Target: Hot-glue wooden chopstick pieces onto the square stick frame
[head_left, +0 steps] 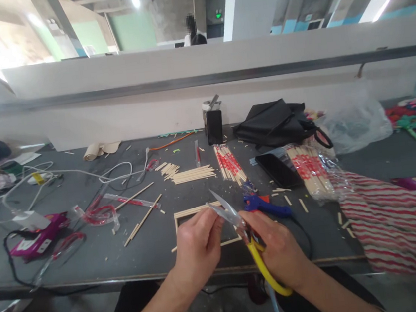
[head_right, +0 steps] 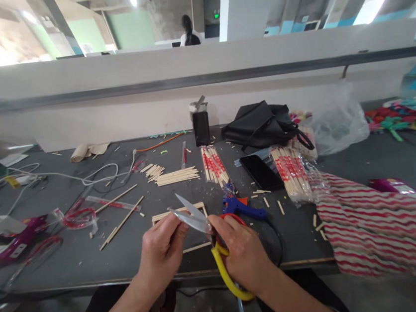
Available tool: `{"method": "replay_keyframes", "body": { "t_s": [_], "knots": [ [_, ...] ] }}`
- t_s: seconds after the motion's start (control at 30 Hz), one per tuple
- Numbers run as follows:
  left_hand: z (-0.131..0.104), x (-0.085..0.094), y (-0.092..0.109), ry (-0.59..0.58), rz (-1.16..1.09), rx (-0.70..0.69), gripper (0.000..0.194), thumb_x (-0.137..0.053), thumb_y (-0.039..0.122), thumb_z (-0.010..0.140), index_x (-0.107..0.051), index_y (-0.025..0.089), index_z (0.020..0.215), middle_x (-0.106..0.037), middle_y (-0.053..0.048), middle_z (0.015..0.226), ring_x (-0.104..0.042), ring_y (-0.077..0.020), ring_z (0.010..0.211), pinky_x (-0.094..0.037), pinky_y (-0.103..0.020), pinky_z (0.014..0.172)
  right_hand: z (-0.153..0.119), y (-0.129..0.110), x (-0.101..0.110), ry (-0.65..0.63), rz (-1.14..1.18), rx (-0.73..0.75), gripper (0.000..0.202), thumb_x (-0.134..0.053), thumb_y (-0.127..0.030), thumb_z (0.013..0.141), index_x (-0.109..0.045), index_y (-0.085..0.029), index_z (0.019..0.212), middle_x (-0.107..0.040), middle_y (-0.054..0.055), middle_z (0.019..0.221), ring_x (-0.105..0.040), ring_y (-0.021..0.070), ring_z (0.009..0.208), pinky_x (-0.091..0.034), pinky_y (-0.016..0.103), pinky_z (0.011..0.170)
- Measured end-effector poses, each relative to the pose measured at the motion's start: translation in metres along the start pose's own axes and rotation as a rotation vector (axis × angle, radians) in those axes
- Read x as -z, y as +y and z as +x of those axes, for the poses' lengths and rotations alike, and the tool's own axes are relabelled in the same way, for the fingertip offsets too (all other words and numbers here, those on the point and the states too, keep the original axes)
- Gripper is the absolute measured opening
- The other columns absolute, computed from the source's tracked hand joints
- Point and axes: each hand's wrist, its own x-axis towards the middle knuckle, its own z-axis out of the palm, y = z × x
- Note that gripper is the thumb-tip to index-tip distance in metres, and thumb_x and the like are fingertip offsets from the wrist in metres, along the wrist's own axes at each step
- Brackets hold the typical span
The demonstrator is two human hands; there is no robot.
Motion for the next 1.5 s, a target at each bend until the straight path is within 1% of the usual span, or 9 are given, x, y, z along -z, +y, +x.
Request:
{"method": "replay_keyframes", "body": {
  "t_s": [0.33, 0.57, 0.63, 0.73, 0.87, 1.0, 1.13, 1.27, 1.5],
  "knots": [
    [-0.008, -0.008, 0.004, 0.005, 0.071, -0.070, 0.017, -0.045, 0.009, 0.090, -0.058, 0.017, 0.083, -0.060, -0.003, 0.072, -0.058, -0.0126, 0.066, -0.043, -0.020, 0.061, 0.001, 0.000, 0.003, -0.026, 0.081, 0.026, 0.054, -0.045, -0.003, 0.075, -0.049, -0.019, 0.127, -0.061, 0.007, 0.090, -0.062, 0.0216, 0.083, -0.054, 0.034, 0.072],
    [-0.001, -0.005, 0.000, 0.061, 0.132, -0.037, 0.014, -0.049, 0.013, 0.091, -0.059, 0.016, 0.081, -0.061, -0.002, 0.071, -0.057, -0.0108, 0.064, -0.041, -0.019, 0.061, 0.006, 0.005, 0.002, -0.020, 0.041, -0.021, 0.034, -0.049, -0.008, 0.078, -0.058, -0.020, 0.109, -0.066, 0.004, 0.081, -0.065, 0.0193, 0.071, -0.053, 0.029, 0.064],
    [0.001, 0.002, -0.004, 0.079, 0.132, 0.004, 0.010, -0.052, 0.016, 0.091, -0.061, 0.016, 0.088, -0.065, -0.002, 0.075, -0.059, -0.0104, 0.069, -0.042, -0.018, 0.064, 0.009, 0.010, 0.005, 0.025, 0.040, -0.021, 0.028, -0.049, -0.010, 0.083, -0.059, -0.021, 0.107, -0.069, 0.003, 0.083, -0.067, 0.0164, 0.071, -0.052, 0.025, 0.065],
    [0.005, 0.014, -0.008, 0.114, 0.098, 0.119, 0.013, -0.053, 0.022, 0.092, -0.064, 0.016, 0.091, -0.062, 0.001, 0.070, -0.056, -0.0087, 0.064, -0.041, -0.017, 0.061, 0.014, 0.016, 0.012, 0.211, -0.029, -0.068, 0.018, -0.052, -0.018, 0.089, -0.060, -0.021, 0.105, -0.071, 0.001, 0.084, -0.067, 0.0124, 0.065, -0.051, 0.020, 0.063],
    [0.007, 0.021, -0.006, 0.020, -0.080, 0.227, 0.021, -0.048, 0.029, 0.094, -0.065, 0.016, 0.092, -0.053, 0.004, 0.060, -0.048, -0.0072, 0.054, -0.037, -0.016, 0.053, 0.015, 0.018, 0.021, 0.363, -0.125, -0.085, 0.018, -0.056, -0.026, 0.089, -0.061, -0.019, 0.105, -0.070, 0.000, 0.077, -0.064, 0.0118, 0.058, -0.051, 0.021, 0.060],
    [0.007, 0.020, -0.001, -0.073, -0.198, 0.179, 0.021, -0.048, 0.027, 0.094, -0.065, 0.015, 0.090, -0.052, 0.004, 0.059, -0.046, -0.0071, 0.054, -0.037, -0.017, 0.052, 0.009, 0.012, 0.019, 0.161, -0.026, 0.038, 0.029, -0.055, -0.018, 0.088, -0.055, -0.021, 0.117, -0.065, 0.001, 0.080, -0.064, 0.0141, 0.068, -0.052, 0.024, 0.065],
    [0.006, 0.020, 0.000, -0.049, -0.223, 0.102, 0.020, -0.050, 0.026, 0.093, -0.067, 0.015, 0.092, -0.060, 0.001, 0.065, -0.052, -0.0089, 0.058, -0.041, -0.018, 0.056, 0.006, 0.003, 0.014, -0.008, -0.001, 0.114, 0.033, -0.052, -0.017, 0.087, -0.054, -0.023, 0.119, -0.063, 0.003, 0.081, -0.062, 0.0169, 0.072, -0.052, 0.028, 0.066],
    [0.006, 0.021, -0.001, -0.050, -0.229, 0.038, 0.017, -0.051, 0.024, 0.092, -0.067, 0.017, 0.092, -0.069, -0.004, 0.080, -0.061, -0.0120, 0.070, -0.046, -0.021, 0.065, 0.006, -0.001, 0.014, -0.027, -0.003, 0.115, 0.035, -0.052, -0.014, 0.085, -0.054, -0.021, 0.119, -0.062, 0.004, 0.082, -0.061, 0.0175, 0.072, -0.051, 0.029, 0.067],
    [0.005, 0.021, 0.000, -0.061, -0.262, 0.009, 0.015, -0.053, 0.017, 0.091, -0.068, 0.018, 0.091, -0.069, -0.002, 0.080, -0.061, -0.0109, 0.072, -0.047, -0.020, 0.067, 0.006, -0.001, 0.016, -0.001, -0.055, 0.149, 0.035, -0.052, -0.012, 0.084, -0.055, -0.018, 0.118, -0.060, 0.003, 0.078, -0.059, 0.0178, 0.071, -0.050, 0.030, 0.067]
  ]
}}
